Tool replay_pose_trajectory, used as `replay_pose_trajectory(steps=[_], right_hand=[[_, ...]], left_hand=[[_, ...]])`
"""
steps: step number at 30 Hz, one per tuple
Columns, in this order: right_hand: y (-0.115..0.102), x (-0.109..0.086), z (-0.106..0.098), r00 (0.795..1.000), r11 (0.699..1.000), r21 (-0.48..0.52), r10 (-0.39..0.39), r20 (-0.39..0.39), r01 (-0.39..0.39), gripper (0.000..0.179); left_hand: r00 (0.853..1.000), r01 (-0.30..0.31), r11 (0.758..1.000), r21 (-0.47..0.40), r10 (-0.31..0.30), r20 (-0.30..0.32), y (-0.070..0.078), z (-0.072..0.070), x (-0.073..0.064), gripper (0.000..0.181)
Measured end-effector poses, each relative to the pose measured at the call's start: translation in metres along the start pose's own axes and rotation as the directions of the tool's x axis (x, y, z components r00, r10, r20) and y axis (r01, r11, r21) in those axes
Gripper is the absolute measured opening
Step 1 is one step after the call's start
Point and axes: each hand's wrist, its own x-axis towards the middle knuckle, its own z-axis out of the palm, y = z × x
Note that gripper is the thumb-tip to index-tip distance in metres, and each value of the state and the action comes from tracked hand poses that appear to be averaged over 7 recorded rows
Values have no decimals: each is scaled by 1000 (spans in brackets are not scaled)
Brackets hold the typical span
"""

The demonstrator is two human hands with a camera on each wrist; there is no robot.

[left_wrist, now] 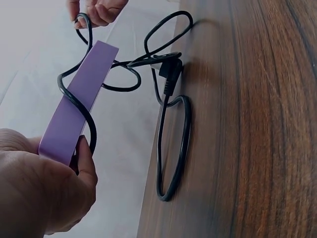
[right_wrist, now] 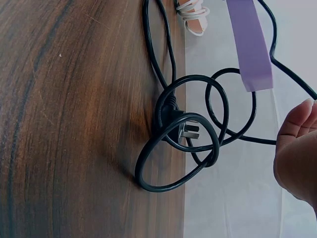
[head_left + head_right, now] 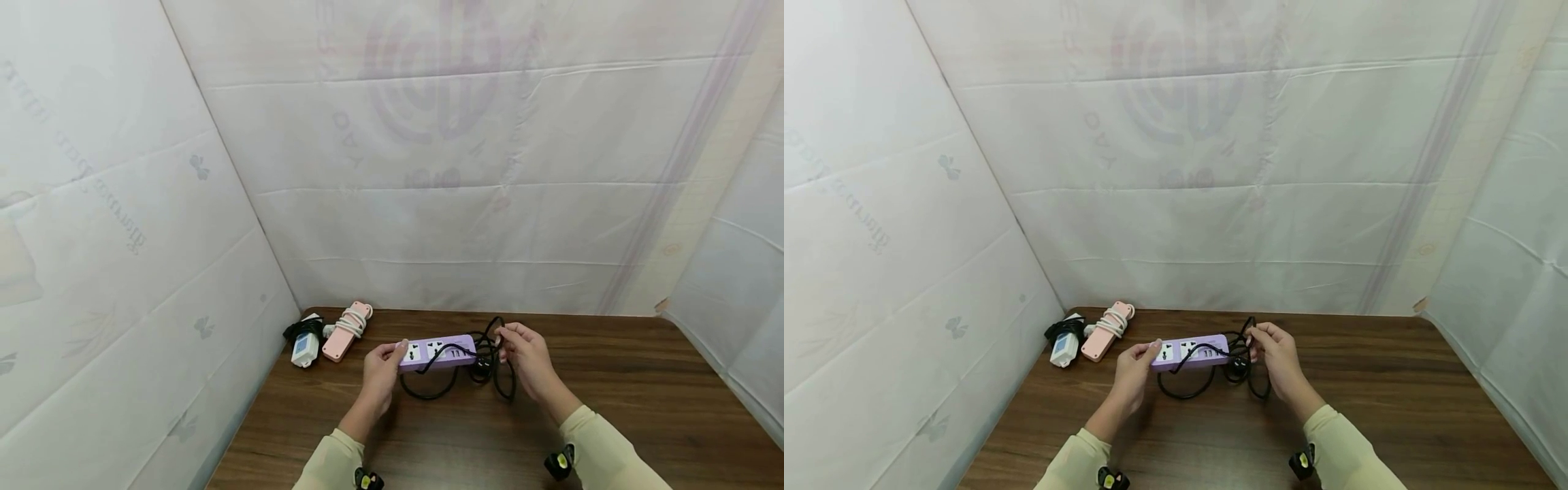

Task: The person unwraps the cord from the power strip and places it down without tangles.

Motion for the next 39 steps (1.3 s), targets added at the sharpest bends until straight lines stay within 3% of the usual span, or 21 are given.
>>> replay_pose_trajectory(steps=[14,21,30,36,39], right_hand=[[-5,-6,-5,1000,1000,6,6,3,-6,22],[-5,-8,-7,1000,1000,-23,-2,-1,2,24],[-1,-4,-16,996,997,-65,37,-85,-42,27],[4,-3,-25,990,995,-63,71,-120,-79,25],[6,-2,-30,989,995,-51,79,-124,-86,26]], left_hand=[[999,40,990,-133,-36,31,3,-1,1,47],[997,76,948,-309,-65,46,4,-4,6,53],[994,86,937,-339,-57,95,-1,-12,10,43],[987,88,899,-429,-20,160,0,-19,14,46],[980,104,884,-456,-14,197,1,-24,13,39]])
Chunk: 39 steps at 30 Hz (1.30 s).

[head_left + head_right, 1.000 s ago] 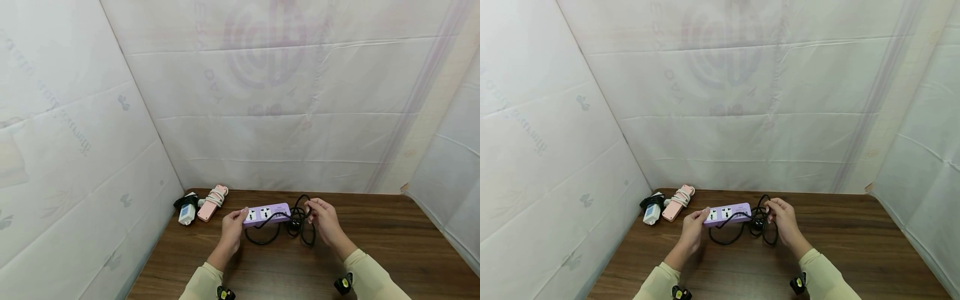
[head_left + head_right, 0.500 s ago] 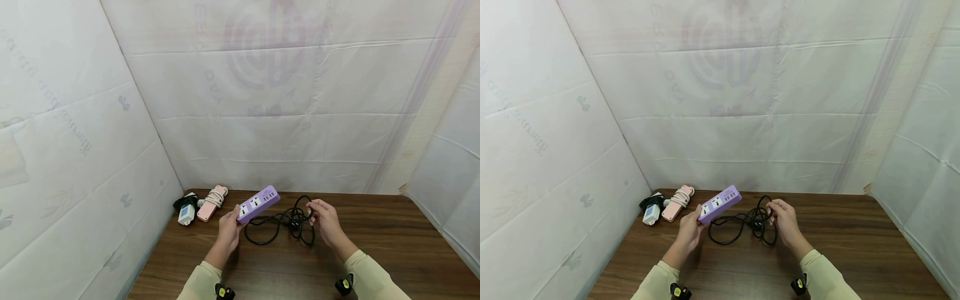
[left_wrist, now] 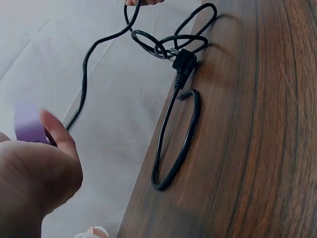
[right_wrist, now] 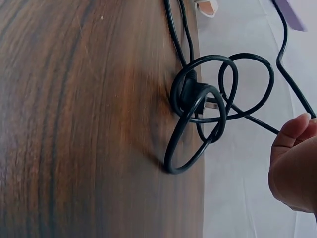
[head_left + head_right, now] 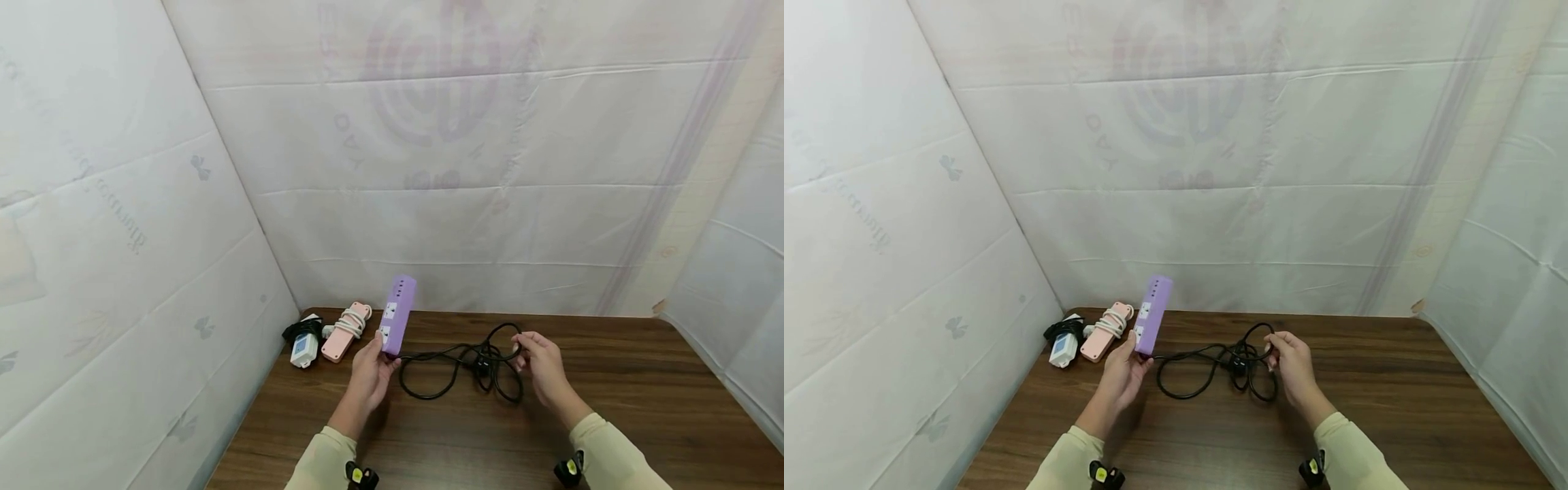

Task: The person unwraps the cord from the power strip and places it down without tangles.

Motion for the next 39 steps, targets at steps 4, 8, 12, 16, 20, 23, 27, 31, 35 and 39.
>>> replay_pose_trajectory(steps=[4,8,12,16,20,23,27,31,35,39], right_hand=[[1,2,-7,1000,1000,16,-6,-26,6,28],[1,3,-14,1000,1000,0,-16,-25,16,29],[3,3,-20,1000,1000,-15,-15,-27,14,30],[5,3,-25,999,1000,-19,-4,-43,3,31],[5,2,-28,999,1000,-25,10,-50,-11,31],[6,2,-29,998,999,-30,10,-56,-12,30],[7,2,-30,999,999,-35,0,-53,-2,28],[8,1,-32,999,999,-41,-7,-43,6,27],[8,0,-33,999,998,-57,-4,-43,1,28],[9,0,-35,999,998,-63,7,-41,-9,29]], left_hand=[[998,34,998,-52,-31,61,3,-6,-1,27],[996,52,995,-87,-45,79,4,-13,-2,22],[997,55,996,-64,-51,54,3,-17,-3,18],[999,51,998,-41,-51,10,1,-17,-1,23],[999,49,999,-16,-49,-16,-1,-18,2,24],[998,53,999,12,-52,-23,-4,-20,5,26],[996,83,995,61,-81,-38,-7,-22,7,26],[991,137,986,90,-136,-21,-11,-24,9,15],[979,201,974,107,-203,2,-14,-26,11,15],[970,241,962,129,-242,-11,-14,-25,13,26]])
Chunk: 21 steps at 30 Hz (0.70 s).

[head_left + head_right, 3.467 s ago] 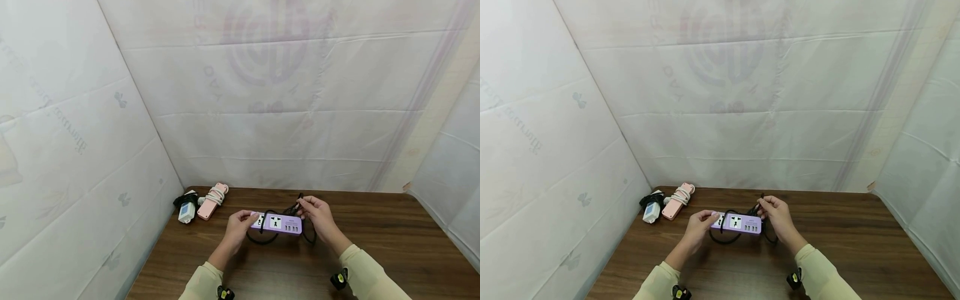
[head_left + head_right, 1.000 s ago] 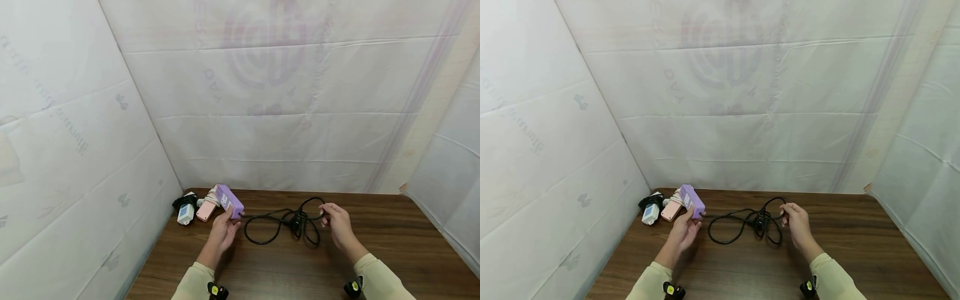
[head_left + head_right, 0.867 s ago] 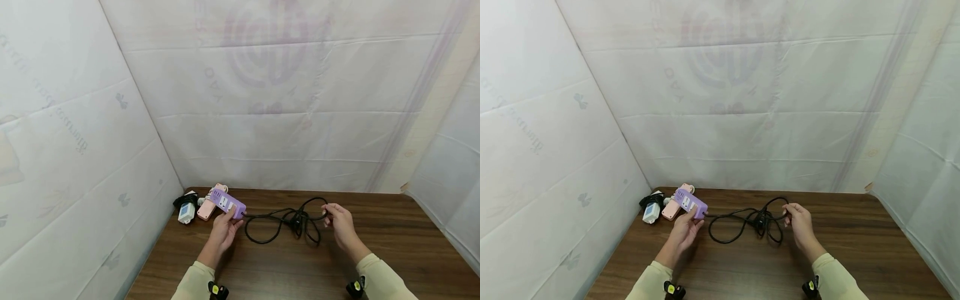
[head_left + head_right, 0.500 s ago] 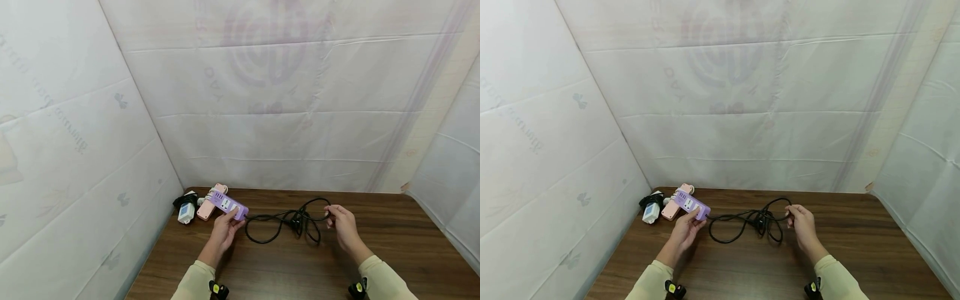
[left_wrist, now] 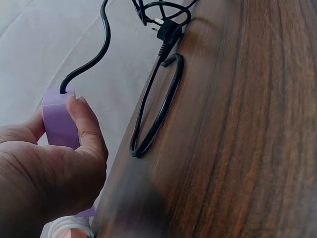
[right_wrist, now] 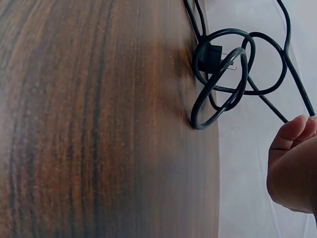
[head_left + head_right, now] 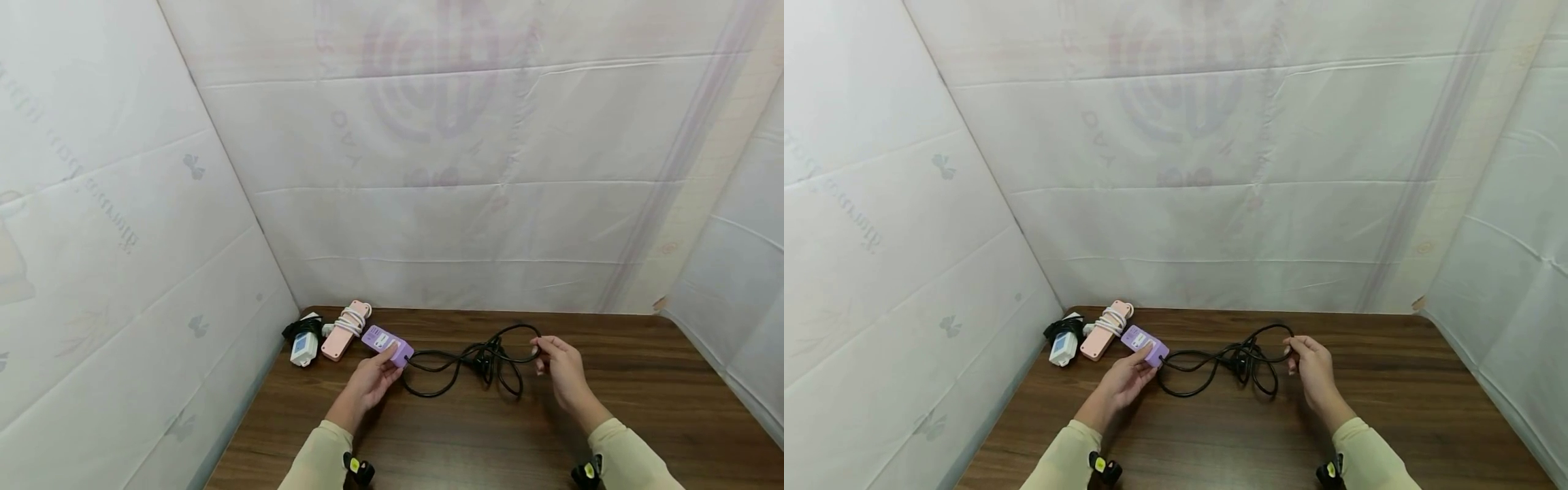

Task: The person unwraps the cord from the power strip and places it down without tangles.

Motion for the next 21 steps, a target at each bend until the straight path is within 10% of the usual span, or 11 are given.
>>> replay_pose_trajectory(steps=[13,21], right_hand=[[0,0,5,1000,998,-61,18,12,-17,26],[-1,-5,14,1000,995,-103,8,22,-5,20]], left_hand=[[995,44,993,114,-32,-98,8,6,24,51],[984,-11,956,292,63,-169,11,5,41,56]])
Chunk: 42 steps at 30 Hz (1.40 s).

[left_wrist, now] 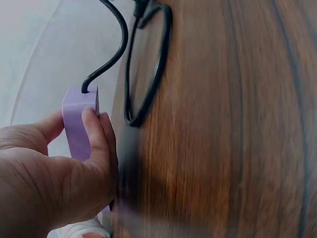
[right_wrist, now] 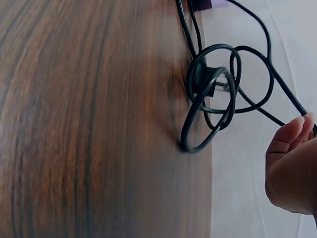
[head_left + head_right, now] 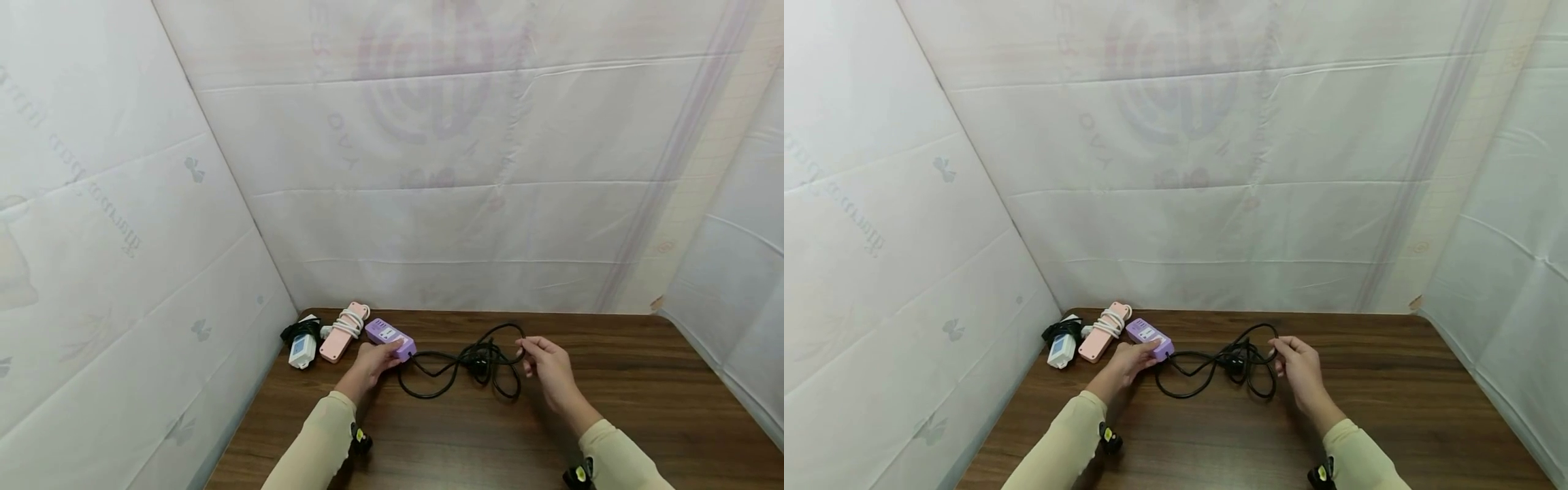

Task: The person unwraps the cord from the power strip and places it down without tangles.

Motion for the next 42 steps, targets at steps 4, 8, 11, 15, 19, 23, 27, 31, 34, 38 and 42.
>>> replay_pose_trajectory(steps=[4,8,11,15,19,23,27,31,34,38,42], right_hand=[[0,-1,8,1000,999,-46,-15,26,16,23],[0,-2,14,998,996,-84,-23,50,27,28],[0,-2,17,999,995,-102,-16,46,21,29],[0,-2,19,998,988,-155,0,55,9,33],[0,-2,18,996,975,-224,15,84,4,36],[3,-4,15,996,951,-307,3,94,27,35],[6,-3,12,998,933,-358,-7,70,32,34],[8,0,8,999,951,-309,27,43,-12,35],[11,1,4,998,961,-274,57,20,-50,34],[13,-8,1,999,930,-363,46,-18,-50,30],[11,-22,3,999,833,-554,-21,-24,4,28]], left_hand=[[990,-95,976,195,113,-84,-1,-2,1,63],[950,-168,799,577,287,-121,-2,0,-2,74],[912,-232,602,764,407,-44,0,5,-3,73],[889,-344,439,830,437,137,5,13,-4,63],[906,-369,366,855,349,241,8,17,-3,64],[929,-336,358,871,276,245,8,16,-3,73],[937,-319,320,892,247,246,11,12,-5,73],[940,-311,268,912,228,253,14,10,-6,74],[940,-309,243,920,229,255,13,12,-6,75],[928,-322,167,932,253,275,10,15,-6,74],[906,-336,74,939,298,300,11,17,-3,74]])
